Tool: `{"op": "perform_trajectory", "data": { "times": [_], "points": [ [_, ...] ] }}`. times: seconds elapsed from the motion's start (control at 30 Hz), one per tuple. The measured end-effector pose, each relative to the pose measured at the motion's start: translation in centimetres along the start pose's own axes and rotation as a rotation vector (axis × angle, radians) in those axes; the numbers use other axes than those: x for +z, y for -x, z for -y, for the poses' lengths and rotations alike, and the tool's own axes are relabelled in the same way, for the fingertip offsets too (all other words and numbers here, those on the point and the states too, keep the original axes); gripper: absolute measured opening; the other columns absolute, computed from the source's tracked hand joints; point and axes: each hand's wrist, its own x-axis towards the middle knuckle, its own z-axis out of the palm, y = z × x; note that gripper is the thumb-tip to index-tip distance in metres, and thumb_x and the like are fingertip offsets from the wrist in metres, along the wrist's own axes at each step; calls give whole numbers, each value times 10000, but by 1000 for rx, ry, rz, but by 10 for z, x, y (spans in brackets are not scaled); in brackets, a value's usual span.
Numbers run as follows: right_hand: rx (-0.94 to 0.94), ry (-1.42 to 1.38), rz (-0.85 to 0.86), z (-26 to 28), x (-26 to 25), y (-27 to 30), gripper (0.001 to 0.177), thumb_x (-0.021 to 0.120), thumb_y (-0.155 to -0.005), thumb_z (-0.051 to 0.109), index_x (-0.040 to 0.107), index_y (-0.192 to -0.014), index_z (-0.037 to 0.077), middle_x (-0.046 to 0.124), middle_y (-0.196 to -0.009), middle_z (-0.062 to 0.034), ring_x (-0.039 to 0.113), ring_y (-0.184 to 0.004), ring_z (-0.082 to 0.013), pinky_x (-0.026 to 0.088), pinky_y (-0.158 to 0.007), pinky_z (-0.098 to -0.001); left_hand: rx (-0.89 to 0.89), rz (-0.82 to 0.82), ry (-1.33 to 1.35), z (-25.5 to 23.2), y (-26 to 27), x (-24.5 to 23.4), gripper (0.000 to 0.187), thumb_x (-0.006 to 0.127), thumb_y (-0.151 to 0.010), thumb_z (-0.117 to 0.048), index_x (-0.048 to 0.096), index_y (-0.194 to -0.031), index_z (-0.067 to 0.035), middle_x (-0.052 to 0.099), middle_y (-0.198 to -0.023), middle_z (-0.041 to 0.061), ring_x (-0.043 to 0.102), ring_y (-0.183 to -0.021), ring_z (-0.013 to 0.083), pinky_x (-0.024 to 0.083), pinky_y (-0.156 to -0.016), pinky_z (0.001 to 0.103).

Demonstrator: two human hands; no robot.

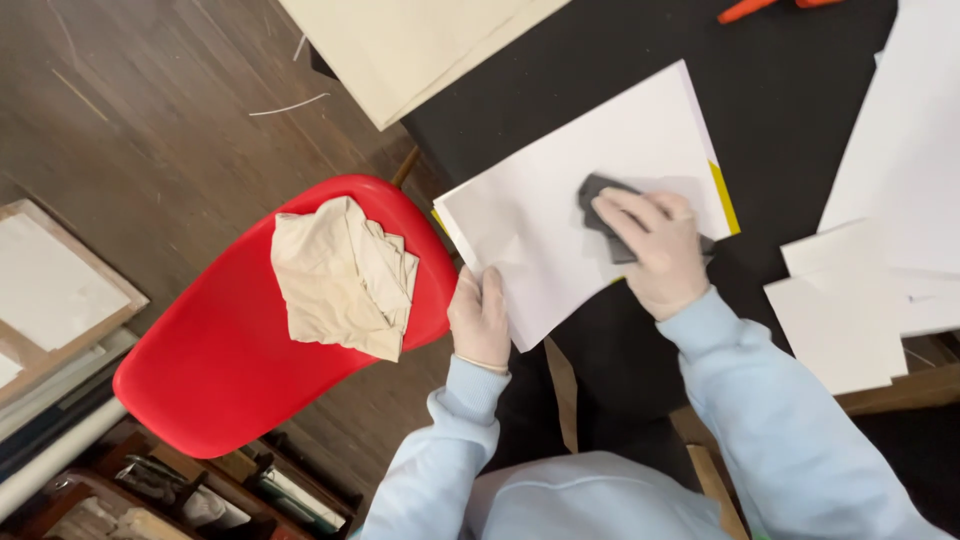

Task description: The recorder is mounting an art print onto a backing board by removing an adhesive layer and smoothing it with a cloth.

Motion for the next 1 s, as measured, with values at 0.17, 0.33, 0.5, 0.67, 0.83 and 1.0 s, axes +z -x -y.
{"op": "perform_trajectory", "data": {
  "times": [0.17, 0.33, 0.5, 0.67, 0.83, 1.0],
  "points": [
    [97, 56, -146, 11, 3, -18, 635, 616, -817, -115, 686, -1405, 115, 587, -1463, -30, 455, -1224, -353, 400, -1124, -433, 53, -13, -84, 1, 8, -4, 292, 500, -1064, -119, 607, -1273, 54, 735, -1074, 111, 659, -976, 133, 538, -887, 301],
    [33, 154, -83, 5, 19, -17, 613, 643, -800, -73, 697, -1370, 147, 589, -1436, -42, 457, -1180, -348, 384, -1066, -464, 85, -55, 119, 7, 5, -5, 321, 494, -1040, -119, 527, -1329, 17, 685, -1191, 75, 634, -1075, 110, 514, -953, 272],
    [45, 194, -6, -2, 19, -15, 729, 623, -753, -83, 659, -1439, 161, 556, -1507, -58, 450, -1295, -377, 381, -1155, -469, 247, -279, -178, 68, -13, -4, 160, 707, -883, -100, 702, -1009, -1, 584, -1391, 191, 553, -1316, 302, 434, -1139, 385],
    [44, 218, -3, 0, 23, -10, 600, 647, -878, -62, 675, -1439, 150, 551, -1540, -48, 433, -1278, -369, 371, -1167, -459, 25, -285, -5, 52, -14, -3, 180, 697, -883, -105, 722, -1019, 11, 441, -1582, 208, 428, -1468, 332, 364, -1178, 392],
    [33, 247, -56, -3, 20, -9, 468, 683, -942, -34, 695, -1380, 132, 555, -1506, -36, 426, -1262, -360, 366, -1196, -476, -56, -198, 153, 56, -22, -1, 245, 675, -891, -102, 724, -1086, 38, 414, -1613, 227, 428, -1504, 317, 375, -1180, 375],
    [72, 244, -76, -8, 17, -9, 481, 661, -955, -63, 704, -1393, 131, 571, -1516, -33, 428, -1264, -343, 373, -1155, -421, -65, -187, 237, 60, -26, -4, 276, 661, -887, -78, 699, -1117, 69, 491, -1580, 216, 507, -1437, 292, 434, -1126, 349]
  ]
}}
